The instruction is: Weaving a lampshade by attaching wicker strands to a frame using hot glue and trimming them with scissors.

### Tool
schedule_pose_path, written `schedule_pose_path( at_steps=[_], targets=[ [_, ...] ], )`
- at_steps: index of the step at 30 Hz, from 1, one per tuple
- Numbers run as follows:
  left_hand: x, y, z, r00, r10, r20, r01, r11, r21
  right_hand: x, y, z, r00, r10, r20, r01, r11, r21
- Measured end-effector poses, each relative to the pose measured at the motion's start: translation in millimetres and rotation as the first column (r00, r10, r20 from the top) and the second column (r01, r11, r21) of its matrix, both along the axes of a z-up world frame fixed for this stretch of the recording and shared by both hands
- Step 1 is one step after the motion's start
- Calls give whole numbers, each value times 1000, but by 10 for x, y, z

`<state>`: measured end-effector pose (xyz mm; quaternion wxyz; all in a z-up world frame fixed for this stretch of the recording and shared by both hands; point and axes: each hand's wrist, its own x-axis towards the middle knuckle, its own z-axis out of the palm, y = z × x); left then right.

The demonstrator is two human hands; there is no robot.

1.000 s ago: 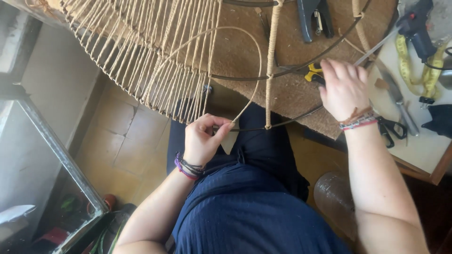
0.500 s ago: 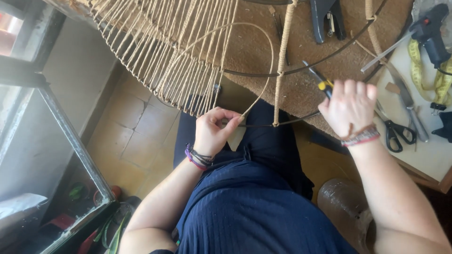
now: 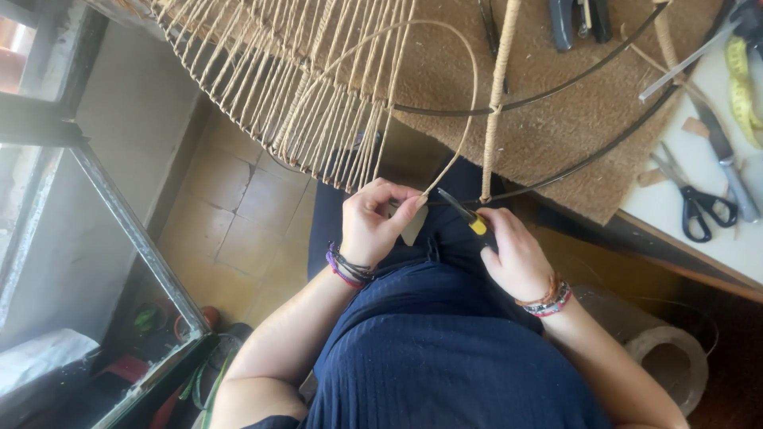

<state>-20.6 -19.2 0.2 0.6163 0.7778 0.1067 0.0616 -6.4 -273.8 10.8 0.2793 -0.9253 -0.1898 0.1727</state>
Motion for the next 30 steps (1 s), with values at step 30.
schedule_pose_path(
  at_steps=[30],
  targets=[
    [70,20,146,993,-65,96,59,996,63,-17,365,-26,998,-52,44,44,982,183]
  ],
)
